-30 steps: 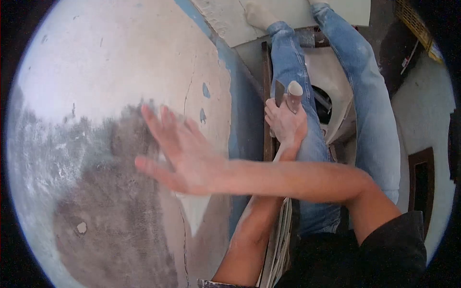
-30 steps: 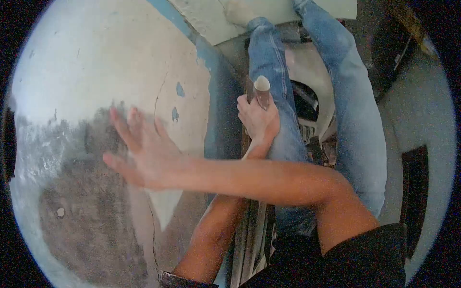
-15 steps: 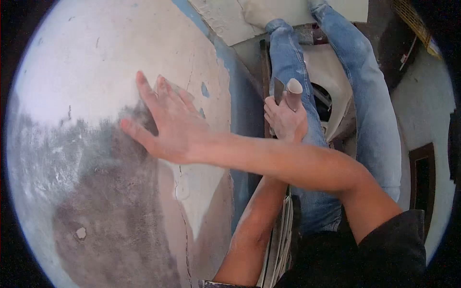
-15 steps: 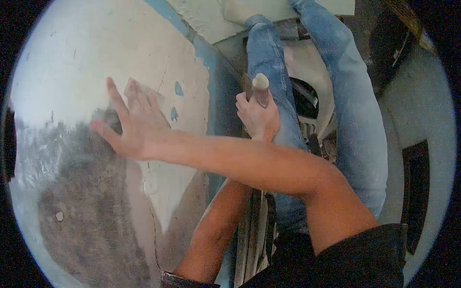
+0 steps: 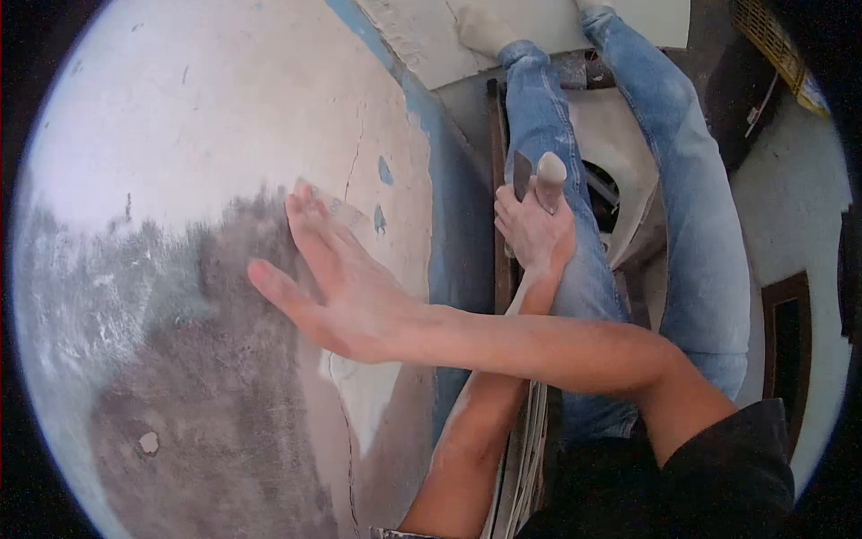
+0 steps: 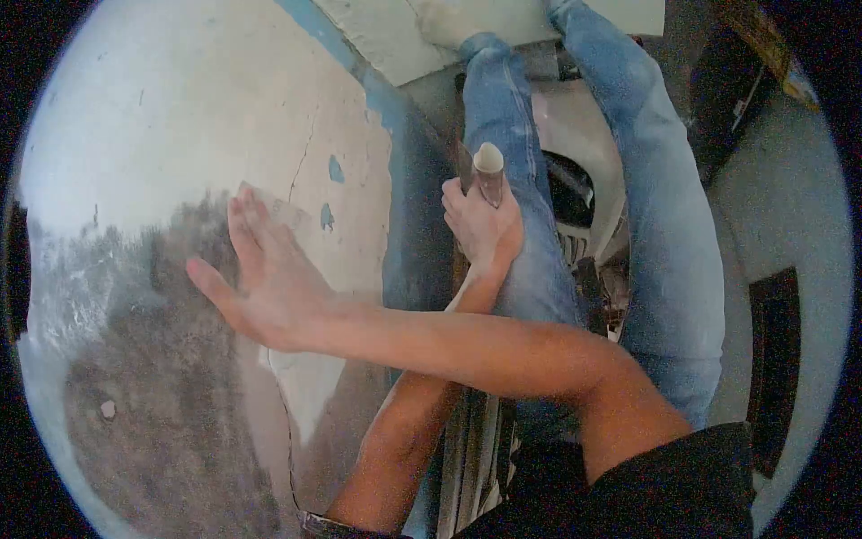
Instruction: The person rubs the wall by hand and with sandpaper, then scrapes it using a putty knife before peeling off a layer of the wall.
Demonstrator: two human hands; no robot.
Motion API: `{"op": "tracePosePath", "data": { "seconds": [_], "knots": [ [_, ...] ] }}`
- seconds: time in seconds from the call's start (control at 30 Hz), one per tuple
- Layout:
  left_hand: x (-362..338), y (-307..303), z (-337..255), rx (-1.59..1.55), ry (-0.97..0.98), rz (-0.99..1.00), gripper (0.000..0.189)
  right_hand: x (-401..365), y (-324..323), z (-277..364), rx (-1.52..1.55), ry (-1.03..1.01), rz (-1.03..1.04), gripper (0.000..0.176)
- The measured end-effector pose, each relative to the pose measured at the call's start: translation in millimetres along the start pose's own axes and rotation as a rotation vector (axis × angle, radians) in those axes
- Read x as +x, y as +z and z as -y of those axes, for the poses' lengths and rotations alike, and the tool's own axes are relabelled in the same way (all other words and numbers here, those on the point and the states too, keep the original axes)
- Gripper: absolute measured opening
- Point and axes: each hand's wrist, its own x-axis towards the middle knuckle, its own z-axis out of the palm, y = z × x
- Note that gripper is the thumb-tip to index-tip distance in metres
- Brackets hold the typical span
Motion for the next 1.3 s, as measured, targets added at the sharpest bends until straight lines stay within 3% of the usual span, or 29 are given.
{"op": "tracePosePath", "data": {
  "seconds": [0.2, 0.4, 0.5, 0.6, 0.7, 0.8, 0.9, 1.0, 1.1, 1.2, 1.3],
  "knots": [
    [2, -7, -6, -0.037, -0.032, 0.047, 0.038, 30, -2, -19, -0.063, -0.081, -0.105, 0.097],
    [-1, 1, 0, -0.008, -0.014, 0.02, 0.038, -1, 10, -30, -0.071, -0.237, -0.055, 0.093],
    [1, -7, -6, -0.002, -0.042, 0.024, 0.039, 40, -6, -33, -0.206, -0.104, -0.132, 0.087],
    [3, -7, -9, -0.025, -0.033, 0.011, 0.038, 38, -16, -35, -0.178, -0.044, -0.085, 0.077],
    [0, 0, -4, -0.02, -0.014, -0.027, 0.036, 33, -4, -57, -0.303, -0.265, -0.225, 0.069],
    [2, -3, -2, 0.005, -0.022, -0.007, 0.035, 35, -2, -61, 0.063, -0.237, -0.431, 0.055],
    [2, -7, -6, 0.0, -0.044, 0.034, 0.035, 39, -21, -71, 0.004, -0.297, -0.39, 0.04],
    [4, 4, 2, 0.032, -0.021, 0.022, 0.036, 39, -38, -69, -0.114, -0.204, -0.452, 0.029],
    [5, 5, 1, 0.068, -0.036, 0.041, 0.037, 37, -42, -54, -0.011, -0.163, -0.489, 0.03],
    [3, 2, -3, 0.087, -0.058, 0.031, 0.036, 41, -42, -46, -0.13, -0.187, -0.45, 0.029],
    [1, -6, -12, 0.07, -0.082, 0.05, 0.035, 48, -29, -51, -0.065, -0.286, -0.456, 0.031]
  ]
}}
